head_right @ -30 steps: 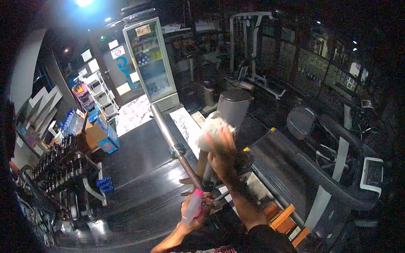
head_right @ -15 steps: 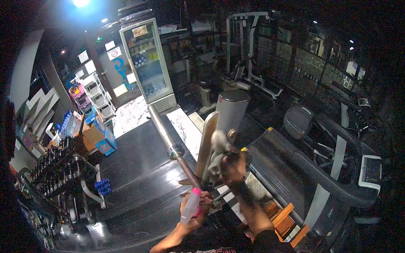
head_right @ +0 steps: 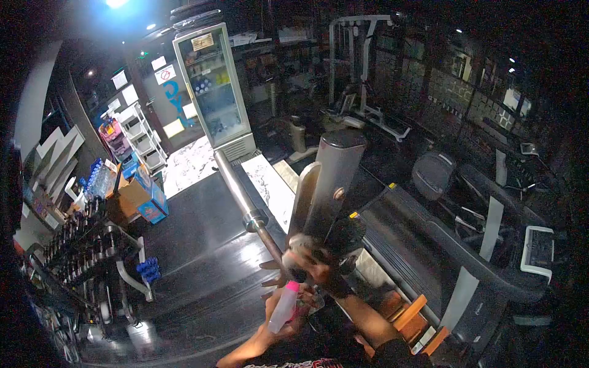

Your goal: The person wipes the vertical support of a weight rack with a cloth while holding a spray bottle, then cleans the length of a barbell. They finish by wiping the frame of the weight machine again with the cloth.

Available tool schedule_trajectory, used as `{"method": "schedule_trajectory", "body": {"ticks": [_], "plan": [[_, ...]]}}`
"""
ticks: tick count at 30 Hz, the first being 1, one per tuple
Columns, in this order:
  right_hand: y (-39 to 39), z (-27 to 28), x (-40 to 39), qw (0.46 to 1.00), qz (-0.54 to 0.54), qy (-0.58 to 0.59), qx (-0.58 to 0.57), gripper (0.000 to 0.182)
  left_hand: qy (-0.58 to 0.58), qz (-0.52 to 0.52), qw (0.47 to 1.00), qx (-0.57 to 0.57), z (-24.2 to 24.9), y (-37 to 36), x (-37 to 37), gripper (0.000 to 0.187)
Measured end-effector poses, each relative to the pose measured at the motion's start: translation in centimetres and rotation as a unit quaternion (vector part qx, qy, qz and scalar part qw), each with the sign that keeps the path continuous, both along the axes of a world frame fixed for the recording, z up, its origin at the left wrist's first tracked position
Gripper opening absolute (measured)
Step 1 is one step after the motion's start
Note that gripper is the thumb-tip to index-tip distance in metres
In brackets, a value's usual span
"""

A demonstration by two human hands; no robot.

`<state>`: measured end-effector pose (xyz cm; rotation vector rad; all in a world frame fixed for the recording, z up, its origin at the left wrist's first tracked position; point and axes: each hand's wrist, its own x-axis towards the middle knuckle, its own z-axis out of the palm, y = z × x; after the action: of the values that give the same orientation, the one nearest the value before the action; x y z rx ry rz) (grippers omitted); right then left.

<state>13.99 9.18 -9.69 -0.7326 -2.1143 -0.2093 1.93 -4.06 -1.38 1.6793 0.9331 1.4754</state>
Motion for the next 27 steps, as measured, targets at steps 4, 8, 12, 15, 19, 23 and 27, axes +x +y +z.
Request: {"method": "schedule_trajectory", "body": {"ticks": [4, 8, 12, 15, 19, 23, 27], "plan": [[-0.4, -0.8, 1.7, 0.963, 0.209, 0.114, -0.127, 0.044, 0.001, 0.038, 0.999, 0.001, -0.4, -0.2, 0.2, 0.033], [0.9, -0.5, 3.0, 0.98, 0.059, 0.188, 0.034, 0.045, -0.051, 0.039, 0.998, -0.023, 0.0, -0.6, 0.5, 0.029], [2.6, 5.8, 1.5, 0.957, 0.003, 0.262, 0.122, 0.051, -0.023, 0.053, 0.998, 0.039, -0.6, 0.0, 0.3, 0.023], [4.1, 8.8, -0.2, 0.988, -0.076, 0.067, 0.116, 0.058, -0.011, 0.052, 0.999, 0.003, -0.3, -0.3, 0.4, 0.022], [3.6, 4.9, -1.5, 0.987, -0.008, 0.15, 0.063, 0.052, -0.022, 0.042, 0.998, 0.031, -0.1, 0.1, 0.3, 0.022], [1.7, -1.6, -0.4, 0.989, 0.094, 0.112, 0.018, 0.037, -0.009, 0.078, 0.996, 0.032, -0.2, -0.3, 0.4, 0.027], [0.9, -7.3, 1.7, 0.99, 0.042, 0.076, -0.113, 0.035, -0.004, 0.067, 0.998, 0.01, 0.3, -0.7, 0.4, 0.032]]}}
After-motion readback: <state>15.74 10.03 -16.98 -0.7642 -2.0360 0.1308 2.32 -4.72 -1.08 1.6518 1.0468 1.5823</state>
